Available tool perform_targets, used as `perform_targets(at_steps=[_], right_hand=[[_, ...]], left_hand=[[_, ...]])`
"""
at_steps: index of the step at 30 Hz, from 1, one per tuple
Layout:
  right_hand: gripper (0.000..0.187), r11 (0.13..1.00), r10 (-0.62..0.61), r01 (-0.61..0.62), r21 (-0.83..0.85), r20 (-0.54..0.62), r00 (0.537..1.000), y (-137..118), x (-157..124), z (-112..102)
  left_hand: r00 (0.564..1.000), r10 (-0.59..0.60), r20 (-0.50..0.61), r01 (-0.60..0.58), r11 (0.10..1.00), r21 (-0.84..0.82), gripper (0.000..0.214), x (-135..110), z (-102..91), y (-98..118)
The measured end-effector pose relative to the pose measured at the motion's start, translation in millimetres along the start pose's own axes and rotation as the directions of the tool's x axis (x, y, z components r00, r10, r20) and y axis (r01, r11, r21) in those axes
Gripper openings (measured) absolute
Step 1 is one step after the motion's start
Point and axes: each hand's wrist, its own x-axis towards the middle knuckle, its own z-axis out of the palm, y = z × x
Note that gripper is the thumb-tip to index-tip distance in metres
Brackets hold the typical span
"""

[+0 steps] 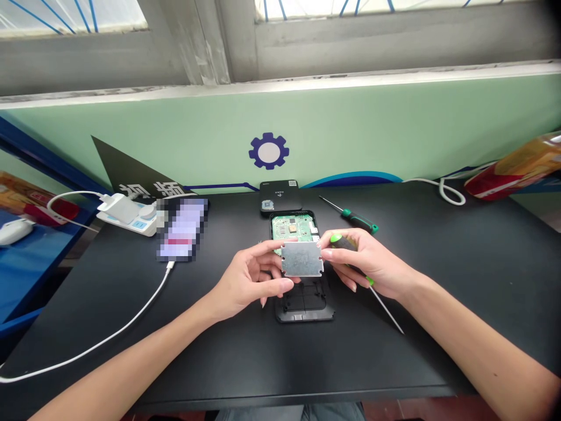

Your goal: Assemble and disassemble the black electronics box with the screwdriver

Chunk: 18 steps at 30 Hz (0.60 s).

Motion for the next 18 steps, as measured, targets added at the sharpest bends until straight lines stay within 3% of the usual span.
perform_targets(at_steps=[5,18], right_hand=[[0.025,1.0,0.017,-0.018,0.021,0.021,1.0,1.5,0.4,4.4],[0.028,0.997,0.059,-0.057,-0.051,0.034,0.998,5.1,-1.1,3.6]], left_hand=[[1.0,0.014,0.008,-0.014,0.998,0.055,0.091,0.3,2.6,1.1],[0.999,0.038,0.0,-0.037,0.996,0.076,0.077,0.5,2.1,-3.3]])
